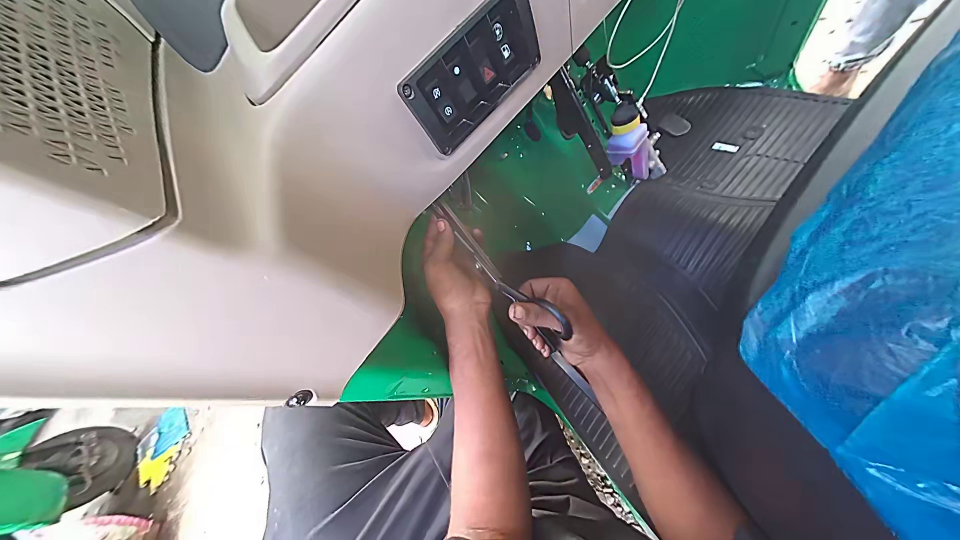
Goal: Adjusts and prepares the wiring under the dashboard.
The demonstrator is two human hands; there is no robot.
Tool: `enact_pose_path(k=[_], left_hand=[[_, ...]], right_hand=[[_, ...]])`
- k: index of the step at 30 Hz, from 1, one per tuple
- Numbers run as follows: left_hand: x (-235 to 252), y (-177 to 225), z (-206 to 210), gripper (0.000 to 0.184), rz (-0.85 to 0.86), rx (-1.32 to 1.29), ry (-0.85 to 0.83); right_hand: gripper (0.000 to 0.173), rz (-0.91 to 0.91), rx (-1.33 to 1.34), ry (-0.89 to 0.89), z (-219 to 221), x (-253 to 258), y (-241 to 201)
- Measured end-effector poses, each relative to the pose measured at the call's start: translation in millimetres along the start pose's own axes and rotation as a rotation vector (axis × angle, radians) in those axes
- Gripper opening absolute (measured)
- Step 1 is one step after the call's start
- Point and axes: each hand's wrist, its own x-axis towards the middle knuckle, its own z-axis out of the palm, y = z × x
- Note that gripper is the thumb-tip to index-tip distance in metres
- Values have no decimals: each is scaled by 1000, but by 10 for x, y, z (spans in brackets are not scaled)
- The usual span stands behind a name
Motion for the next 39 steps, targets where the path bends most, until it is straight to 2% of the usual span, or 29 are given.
enact_pose_path(k=[10,39], left_hand=[[-12,4,-1,26,23,-30,-40],[-26,6,-3,28,43,5,25]], right_hand=[[37,-12,-5,-24,-27,-6,2],[24,32,-88,5,36,-46,12]])
